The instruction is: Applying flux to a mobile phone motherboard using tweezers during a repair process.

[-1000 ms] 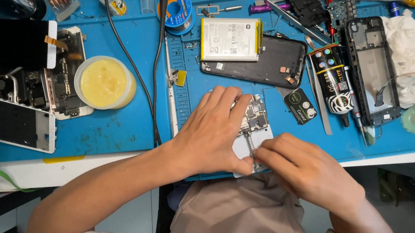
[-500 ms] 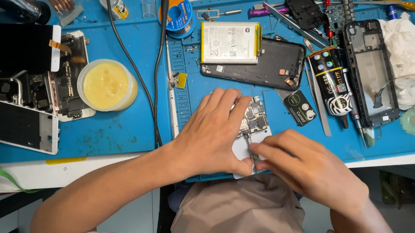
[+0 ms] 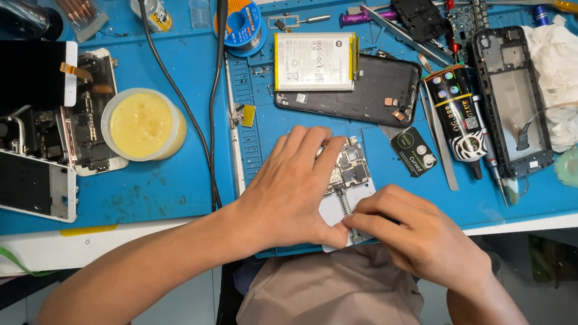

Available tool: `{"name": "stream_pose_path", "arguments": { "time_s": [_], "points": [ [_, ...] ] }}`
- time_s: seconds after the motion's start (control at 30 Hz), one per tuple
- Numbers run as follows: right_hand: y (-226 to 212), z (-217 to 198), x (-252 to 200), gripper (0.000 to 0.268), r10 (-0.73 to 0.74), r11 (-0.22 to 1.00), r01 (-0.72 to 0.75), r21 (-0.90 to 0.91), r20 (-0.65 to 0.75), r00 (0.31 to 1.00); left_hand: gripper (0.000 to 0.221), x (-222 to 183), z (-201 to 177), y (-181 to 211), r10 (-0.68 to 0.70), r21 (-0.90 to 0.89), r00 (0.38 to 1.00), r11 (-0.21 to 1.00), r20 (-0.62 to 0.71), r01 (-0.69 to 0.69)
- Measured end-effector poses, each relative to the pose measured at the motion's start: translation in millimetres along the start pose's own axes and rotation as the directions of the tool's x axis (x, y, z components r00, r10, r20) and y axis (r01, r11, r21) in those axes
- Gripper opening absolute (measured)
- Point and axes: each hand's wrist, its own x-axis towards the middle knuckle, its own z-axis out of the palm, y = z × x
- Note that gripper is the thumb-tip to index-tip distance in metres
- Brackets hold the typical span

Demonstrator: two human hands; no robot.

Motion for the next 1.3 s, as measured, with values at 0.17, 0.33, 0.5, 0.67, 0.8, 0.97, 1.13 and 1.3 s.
{"name": "stream_pose_path", "arguments": {
  "time_s": [0.17, 0.33, 0.5, 0.67, 0.8, 0.97, 1.13, 1.3],
  "points": [
    [-4.8, 0.1, 9.6, 0.017, -0.026, 0.999, 0.025, -0.035, -0.034, 0.999, 0.1, 0.3, -1.0, 0.3, 0.004, 0.006, 1.0, 1.0, 0.0, -0.004],
    [-6.2, 2.1, 9.2, 0.014, 0.008, 0.999, -0.012, -0.038, -0.092, 0.996, 0.102, 1.6, -1.8, 0.4, 0.003, -0.007, 1.0, 1.0, 0.014, -0.003],
    [3.0, 5.0, -2.0, 0.02, 0.05, 0.996, -0.046, 0.077, -0.044, 0.998, 0.104, 0.8, -1.4, 0.6, -0.018, -0.022, 0.999, 1.0, 0.047, 0.02],
    [-10.8, 9.6, 4.2, 0.02, 0.066, 0.998, -0.065, 0.011, -0.144, 0.987, 0.1, 1.0, -3.8, 1.3, -0.002, -0.018, 1.0, 1.0, 0.029, 0.003],
    [-22.9, 19.9, 2.8, 0.027, 0.132, 0.984, -0.158, -0.083, -0.254, 0.958, 0.101, 2.7, -3.6, 0.4, 0.004, -0.015, 0.999, 1.0, 0.032, -0.004],
    [-29.2, 22.8, 4.6, 0.021, 0.165, 0.974, -0.202, -0.1, -0.295, 0.941, 0.104, 2.3, -2.4, -1.2, 0.01, -0.004, 0.999, 1.0, 0.036, -0.01],
    [-16.5, 21.3, -1.5, 0.014, 0.18, 0.983, -0.18, 0.028, -0.289, 0.94, 0.111, 0.9, -1.5, -2.8, 0.012, 0.002, 0.999, 1.0, 0.047, -0.012],
    [-10.4, 7.3, -1.2, 0.019, 0.182, 0.976, -0.162, 0.145, -0.132, 0.974, 0.115, -1.2, -1.1, -4.9, 0.042, 0.034, 0.998, 0.999, 0.043, -0.043]
  ]
}}
